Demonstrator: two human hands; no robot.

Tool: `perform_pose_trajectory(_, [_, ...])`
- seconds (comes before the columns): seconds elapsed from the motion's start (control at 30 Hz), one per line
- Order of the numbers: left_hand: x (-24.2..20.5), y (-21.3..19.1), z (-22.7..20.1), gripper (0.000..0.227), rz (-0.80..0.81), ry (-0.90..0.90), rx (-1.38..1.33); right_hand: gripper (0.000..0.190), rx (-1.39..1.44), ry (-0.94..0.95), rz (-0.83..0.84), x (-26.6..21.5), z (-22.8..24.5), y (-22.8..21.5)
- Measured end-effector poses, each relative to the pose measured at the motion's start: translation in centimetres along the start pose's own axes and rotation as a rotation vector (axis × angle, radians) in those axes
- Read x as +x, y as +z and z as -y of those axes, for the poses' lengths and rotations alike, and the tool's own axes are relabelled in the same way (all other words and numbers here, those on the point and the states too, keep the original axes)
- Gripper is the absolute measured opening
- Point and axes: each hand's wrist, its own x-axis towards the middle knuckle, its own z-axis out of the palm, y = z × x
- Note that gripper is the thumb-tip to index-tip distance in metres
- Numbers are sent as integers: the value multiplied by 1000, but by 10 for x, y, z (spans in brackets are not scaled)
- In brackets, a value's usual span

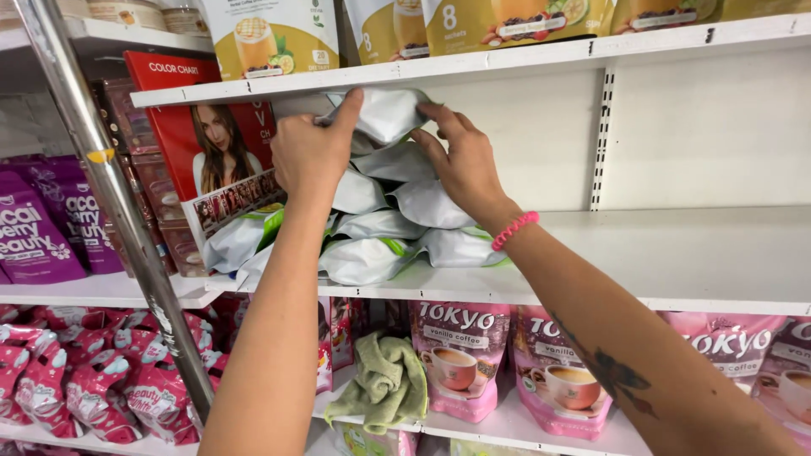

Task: The person wipes a shelf with a cloth, then picks up multiple green bags of collagen chia coffee mix from a lower area and places them onto the shelf. The person arranges the bags in rows and continues to wipe the shelf surface.

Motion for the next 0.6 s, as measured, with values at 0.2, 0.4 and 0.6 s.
perform_pose_trajectory(0.2, [6, 41, 45, 78, 47, 90, 316, 33, -318, 314, 157, 11, -14, 26])
perform_pose_trajectory(0.4, [1, 45, 44, 78, 94, 90, 416, 55, -331, 269, 386, 27, -41, 20])
perform_pose_trajectory(0.6, [-17, 54, 36, 84, -48, 247, 351, 79, -374, 239, 422, 5, -5, -35])
